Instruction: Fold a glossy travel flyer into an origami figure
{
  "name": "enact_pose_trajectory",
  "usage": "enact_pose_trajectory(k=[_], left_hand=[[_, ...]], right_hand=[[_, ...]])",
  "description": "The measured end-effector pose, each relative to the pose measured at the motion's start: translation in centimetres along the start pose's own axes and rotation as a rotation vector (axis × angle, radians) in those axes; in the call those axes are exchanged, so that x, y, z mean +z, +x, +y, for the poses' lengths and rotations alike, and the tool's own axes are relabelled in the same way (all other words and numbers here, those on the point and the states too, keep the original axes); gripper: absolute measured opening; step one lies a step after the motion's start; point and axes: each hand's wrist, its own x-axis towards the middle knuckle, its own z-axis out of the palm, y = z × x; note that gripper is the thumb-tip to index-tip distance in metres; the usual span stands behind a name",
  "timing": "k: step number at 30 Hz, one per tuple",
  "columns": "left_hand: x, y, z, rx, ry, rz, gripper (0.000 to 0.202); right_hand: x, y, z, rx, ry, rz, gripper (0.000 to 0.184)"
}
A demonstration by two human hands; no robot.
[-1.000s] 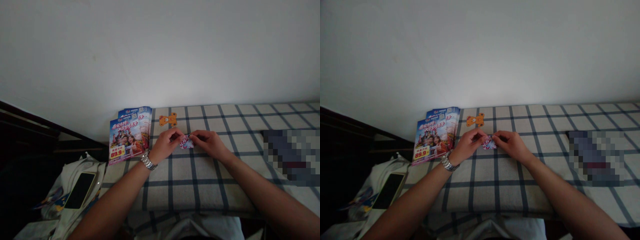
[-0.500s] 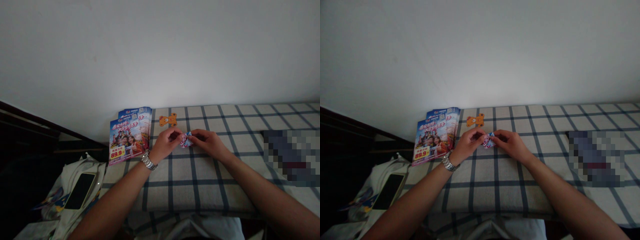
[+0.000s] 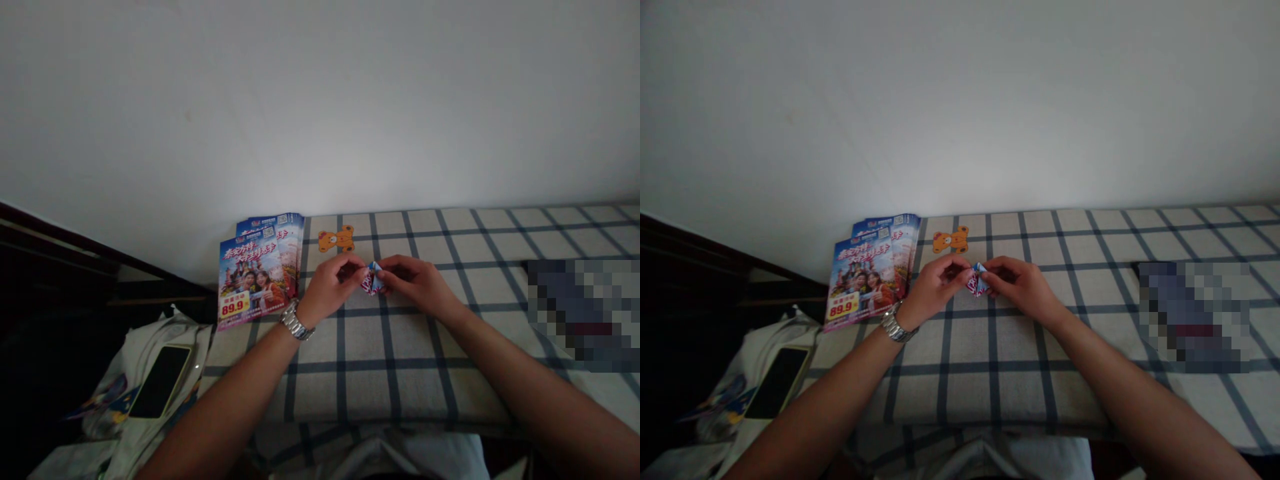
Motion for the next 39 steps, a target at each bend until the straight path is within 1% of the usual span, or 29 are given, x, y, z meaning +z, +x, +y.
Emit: enact_pose_trajectory(k=[3,9,12,19,25,32,39], left_hand=[[-0.05,-0.05,-0.12,0.003,-0.005,-0.017,0.023],[0.03,-0.13,-0.04,0.029,0.056,-0.003,0.02],[0.07,-0.07,-0.13,0.039,0.042,0.005,0.017],[0.19,-0.04,-0.39,0.028,0.044,-0.017,0.015],[0.28,-0.1,-0.24,0.013,-0.011,-0.026,0.02],[0.41,-0.07,-0.06,-0.006,0.011,0.0,0.022],[0.29,-0.08,-0.23,0.007,-0.006,-0.006,0.019]], right_hand=[[-0.06,-0.06,-0.06,-0.019,-0.03,0.029,0.035],[-0.22,-0.06,0.09,-0.044,-0.131,0.02,0.034],[-0.25,-0.01,0.24,-0.047,-0.167,0.016,0.034],[-0.43,0.06,0.14,-0.079,-0.278,0.036,0.031],[-0.37,0.06,-0.07,-0.087,-0.316,0.04,0.028],[-0.41,0.01,-0.03,-0.109,-0.367,0.027,0.028],[-0.22,-0.1,0.06,-0.076,-0.292,0.036,0.032]])
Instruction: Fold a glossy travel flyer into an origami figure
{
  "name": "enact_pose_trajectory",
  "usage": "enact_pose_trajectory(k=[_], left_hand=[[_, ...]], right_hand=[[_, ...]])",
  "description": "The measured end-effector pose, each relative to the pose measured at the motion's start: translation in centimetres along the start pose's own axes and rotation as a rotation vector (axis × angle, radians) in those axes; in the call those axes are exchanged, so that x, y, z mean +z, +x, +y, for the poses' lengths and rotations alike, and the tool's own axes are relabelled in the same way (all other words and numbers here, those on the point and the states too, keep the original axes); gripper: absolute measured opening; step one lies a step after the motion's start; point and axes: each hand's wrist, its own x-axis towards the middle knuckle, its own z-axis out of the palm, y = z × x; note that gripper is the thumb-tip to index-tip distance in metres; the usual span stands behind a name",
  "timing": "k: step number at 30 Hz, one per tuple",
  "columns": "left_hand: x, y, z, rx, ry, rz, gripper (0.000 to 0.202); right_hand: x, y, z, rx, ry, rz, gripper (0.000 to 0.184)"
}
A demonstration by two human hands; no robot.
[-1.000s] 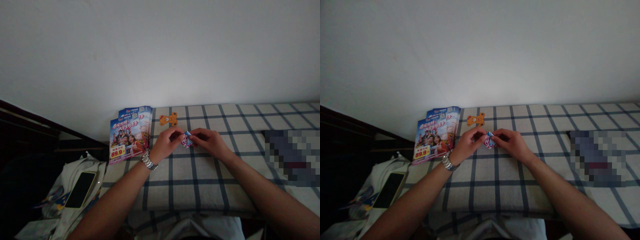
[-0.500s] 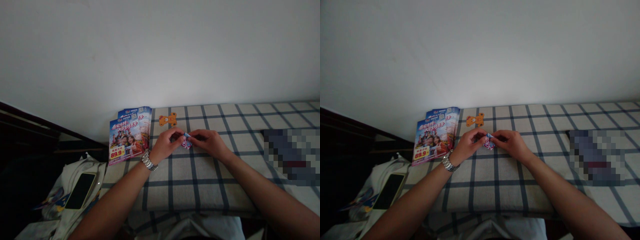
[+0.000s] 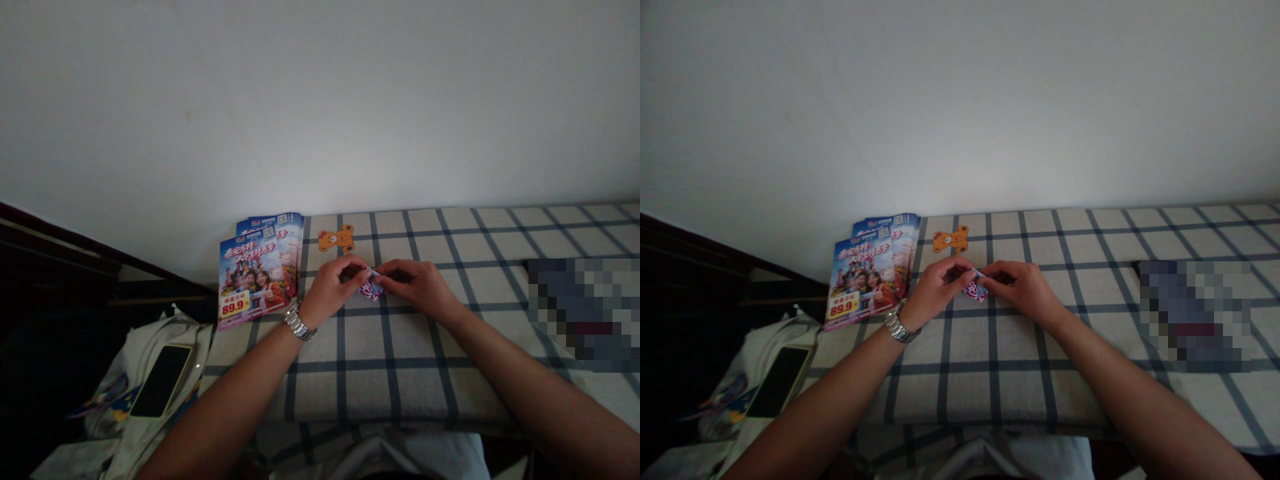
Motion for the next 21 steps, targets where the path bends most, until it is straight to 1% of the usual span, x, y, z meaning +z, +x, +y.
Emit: enact_pose_trajectory(k=[3,7,13,16,21], left_hand=[[-0.06,0.04,-0.11,0.003,-0.029,0.02,0.02],[-0.04,0.09,-0.16,-0.003,-0.055,0.021,0.02],[0.02,-0.01,-0.22,-0.005,-0.024,0.006,0.022],[0.02,-0.06,-0.19,-0.001,-0.008,0.003,0.024],[0.04,-0.07,-0.03,0.005,-0.003,-0.04,0.024]], right_hand=[[0.03,0.02,0.15,0.026,0.061,-0.011,0.034],[-0.05,0.05,0.02,0.054,0.119,-0.078,0.035],[-0.31,0.01,-0.36,0.027,0.024,-0.058,0.031],[-0.44,-0.01,-0.47,0.014,0.004,-0.054,0.03],[-0.37,-0.11,-0.57,-0.004,-0.004,-0.056,0.03]])
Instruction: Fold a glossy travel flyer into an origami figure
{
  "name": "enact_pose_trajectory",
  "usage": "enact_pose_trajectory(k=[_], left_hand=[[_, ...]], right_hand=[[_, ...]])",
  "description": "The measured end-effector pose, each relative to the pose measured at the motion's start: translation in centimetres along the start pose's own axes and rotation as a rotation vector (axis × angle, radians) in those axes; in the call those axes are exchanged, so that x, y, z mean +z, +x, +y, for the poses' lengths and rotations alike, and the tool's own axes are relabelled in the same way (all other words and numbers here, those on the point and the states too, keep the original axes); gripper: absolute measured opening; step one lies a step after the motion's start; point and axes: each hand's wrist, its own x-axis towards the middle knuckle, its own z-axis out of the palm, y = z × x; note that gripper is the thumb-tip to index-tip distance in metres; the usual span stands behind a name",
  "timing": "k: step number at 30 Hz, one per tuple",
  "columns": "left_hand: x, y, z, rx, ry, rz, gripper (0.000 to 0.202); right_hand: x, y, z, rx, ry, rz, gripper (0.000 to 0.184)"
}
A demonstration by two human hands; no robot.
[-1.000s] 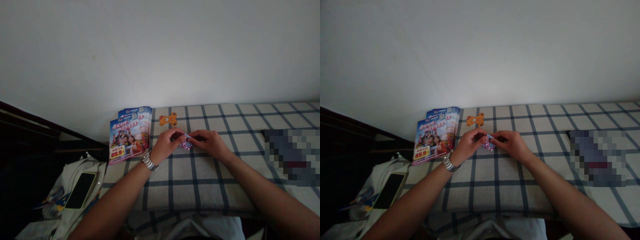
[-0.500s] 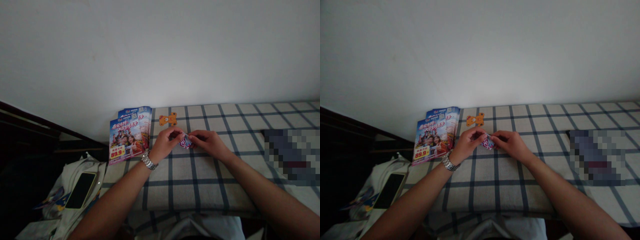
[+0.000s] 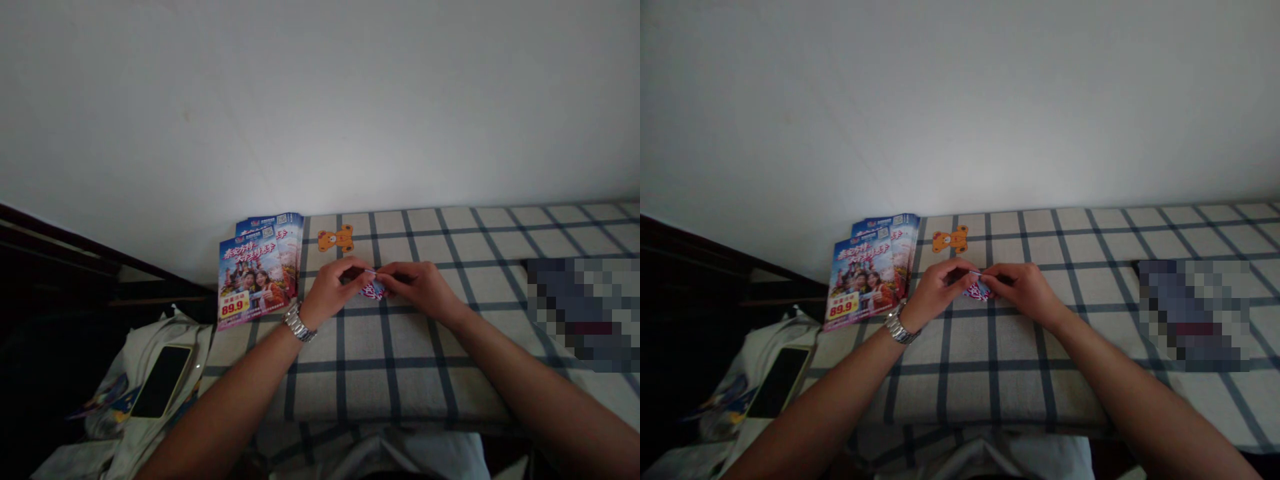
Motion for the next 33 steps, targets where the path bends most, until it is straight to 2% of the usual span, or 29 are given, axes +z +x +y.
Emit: enact_pose_trajectory(k=[9,15,23,33], left_hand=[[-0.1,0.0,0.5,0.013,0.013,0.008,0.018],[-0.2,0.0,0.8,0.017,0.003,0.01,0.021],[-0.4,0.1,0.4,0.009,0.015,0.036,0.026],[-0.2,0.1,0.4,0.001,0.004,0.007,0.022]], right_hand=[[0.0,-0.2,-0.5,-0.013,-0.026,-0.05,0.031],[-0.1,-0.2,-0.8,0.001,0.004,-0.073,0.033],[0.0,0.3,0.2,-0.038,-0.036,-0.029,0.039],[0.2,0.1,-0.2,-0.07,-0.105,-0.043,0.038]])
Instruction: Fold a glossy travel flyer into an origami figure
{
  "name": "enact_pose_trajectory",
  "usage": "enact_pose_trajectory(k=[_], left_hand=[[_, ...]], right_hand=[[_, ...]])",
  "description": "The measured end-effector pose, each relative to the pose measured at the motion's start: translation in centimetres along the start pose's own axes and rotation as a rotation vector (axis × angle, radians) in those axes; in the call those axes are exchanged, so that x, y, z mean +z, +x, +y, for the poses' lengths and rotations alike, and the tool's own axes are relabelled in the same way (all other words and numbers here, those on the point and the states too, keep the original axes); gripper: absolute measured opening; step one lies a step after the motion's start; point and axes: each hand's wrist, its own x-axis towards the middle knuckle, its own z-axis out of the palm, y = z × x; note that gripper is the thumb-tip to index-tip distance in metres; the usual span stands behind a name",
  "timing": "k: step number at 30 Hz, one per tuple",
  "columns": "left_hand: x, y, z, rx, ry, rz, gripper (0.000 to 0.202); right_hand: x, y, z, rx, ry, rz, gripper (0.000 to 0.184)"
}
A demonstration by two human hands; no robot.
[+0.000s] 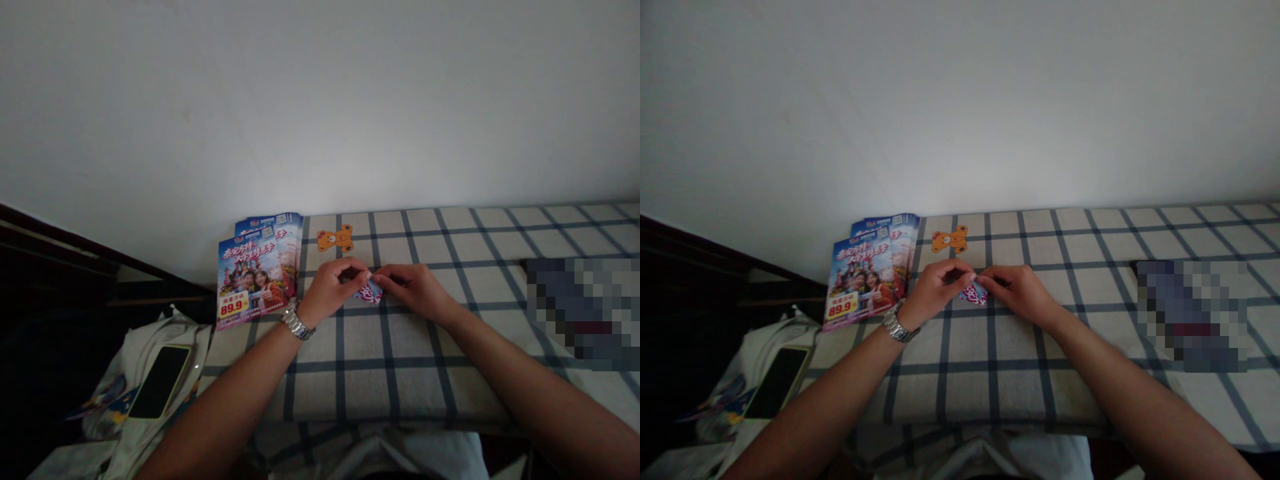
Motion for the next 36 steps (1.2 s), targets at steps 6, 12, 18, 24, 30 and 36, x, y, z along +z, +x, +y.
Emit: enact_pose_trajectory(k=[6,12,18,24,30,36], left_hand=[[0.16,-0.14,-0.06,0.008,0.043,-0.006,0.022],[0.05,-0.08,0.15,0.018,0.027,-0.014,0.022],[0.05,-0.13,0.03,0.019,0.011,0.021,0.024],[-0.01,-0.02,-0.26,0.018,0.01,0.085,0.02],[0.05,0.0,-0.31,0.022,-0.007,0.055,0.019],[-0.13,0.07,-0.25,0.009,0.004,0.015,0.022]], right_hand=[[-0.06,0.0,0.38,0.006,-0.041,0.004,0.039],[-0.3,0.02,0.09,0.016,0.0,-0.003,0.035],[-0.24,-0.05,-0.07,0.035,0.085,-0.008,0.041],[0.04,-0.03,0.34,0.105,0.208,-0.032,0.04],[-0.22,0.03,0.01,0.07,0.084,-0.023,0.041],[-0.51,0.05,-0.06,0.038,0.06,-0.02,0.042]])
